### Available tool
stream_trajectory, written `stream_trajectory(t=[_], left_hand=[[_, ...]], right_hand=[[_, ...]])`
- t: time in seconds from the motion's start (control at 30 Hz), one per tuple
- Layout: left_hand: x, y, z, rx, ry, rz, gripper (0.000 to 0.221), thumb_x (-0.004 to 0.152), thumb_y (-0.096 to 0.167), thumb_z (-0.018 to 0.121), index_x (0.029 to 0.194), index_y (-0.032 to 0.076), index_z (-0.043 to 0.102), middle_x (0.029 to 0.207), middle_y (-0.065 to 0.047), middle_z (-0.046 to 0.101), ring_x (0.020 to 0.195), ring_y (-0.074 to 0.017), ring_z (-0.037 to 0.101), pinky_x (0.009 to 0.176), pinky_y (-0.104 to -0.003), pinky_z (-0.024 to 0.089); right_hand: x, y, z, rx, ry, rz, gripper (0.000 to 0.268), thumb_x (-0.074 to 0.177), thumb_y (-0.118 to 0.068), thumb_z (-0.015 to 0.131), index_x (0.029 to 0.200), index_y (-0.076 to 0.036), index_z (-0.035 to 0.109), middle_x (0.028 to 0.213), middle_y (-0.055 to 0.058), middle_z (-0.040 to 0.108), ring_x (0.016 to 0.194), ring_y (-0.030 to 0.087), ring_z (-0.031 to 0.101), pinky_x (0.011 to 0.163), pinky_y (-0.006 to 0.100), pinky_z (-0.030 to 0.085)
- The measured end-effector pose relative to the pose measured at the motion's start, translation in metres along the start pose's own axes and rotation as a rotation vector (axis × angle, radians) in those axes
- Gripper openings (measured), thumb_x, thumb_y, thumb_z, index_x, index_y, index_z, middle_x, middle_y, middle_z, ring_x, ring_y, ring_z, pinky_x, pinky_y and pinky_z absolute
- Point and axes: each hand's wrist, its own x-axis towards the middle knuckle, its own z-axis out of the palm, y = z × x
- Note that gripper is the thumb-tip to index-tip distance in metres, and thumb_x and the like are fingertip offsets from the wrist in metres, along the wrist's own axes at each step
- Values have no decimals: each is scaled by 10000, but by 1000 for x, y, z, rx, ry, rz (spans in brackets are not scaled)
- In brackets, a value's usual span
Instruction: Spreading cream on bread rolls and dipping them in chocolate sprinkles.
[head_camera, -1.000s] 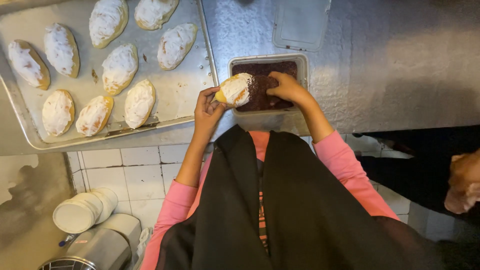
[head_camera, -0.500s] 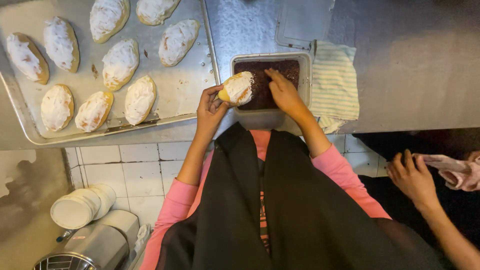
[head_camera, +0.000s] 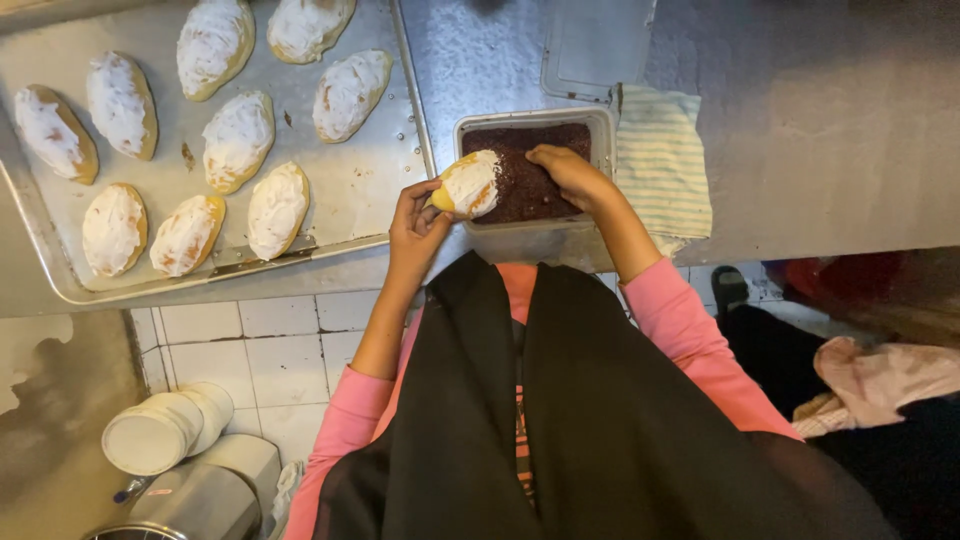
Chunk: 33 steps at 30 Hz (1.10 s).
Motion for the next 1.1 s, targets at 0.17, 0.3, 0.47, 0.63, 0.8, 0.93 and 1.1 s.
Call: stream_trajectory(t=[0.17,0.3,0.47,0.63,0.8,0.93,1.1], left_hand=[[-3,6,4,37,12,-43,462,963,-142,596,1382,8,469,1464,-139,501,1242,-207,620,1025,-320,553],[-1,4,5,52,0,-71,460,963,-140,594,1380,16,477,1468,-119,500,1252,-197,617,1008,-302,562],[0,7,5,100,1,-65,456,959,-142,597,1370,15,477,1475,-119,499,1263,-208,614,995,-298,560],[-1,8,5,37,-3,-62,454,968,-136,583,1381,7,459,1456,-144,506,1291,-233,606,1041,-335,568],[-2,7,1,-9,4,-42,452,976,-138,578,1384,4,445,1453,-160,509,1316,-241,593,1086,-360,552],[-1,6,2,-30,16,-40,449,983,-135,572,1388,6,440,1462,-157,507,1302,-242,594,1089,-363,543],[1,8,4,-35,13,-41,442,981,-136,573,1380,4,444,1467,-156,501,1305,-240,594,1085,-364,551]], right_hand=[[-27,-48,12,66,26,-36,253,1039,-222,572,1099,12,648,891,72,662,746,228,605,663,407,493],[-62,-87,40,-338,170,-395,306,1031,-215,552,1146,26,701,1076,154,746,991,273,721,869,373,552],[-79,-94,53,-434,196,-461,389,1043,-239,475,1264,5,682,1185,224,732,1135,326,719,972,365,530],[-40,-44,20,-699,255,-429,428,1039,-217,470,1367,21,608,1335,272,634,1284,460,547,1087,463,409],[-31,-10,25,-830,242,-472,401,1063,-225,495,1338,57,567,1381,313,550,1300,509,474,1099,530,362],[-20,-7,19,-719,186,-221,315,1053,-264,529,1140,27,615,1172,255,640,1126,460,587,959,514,452],[5,9,1,-23,124,-94,240,1046,-238,582,1081,-8,643,1039,123,678,1005,275,643,893,420,490]])
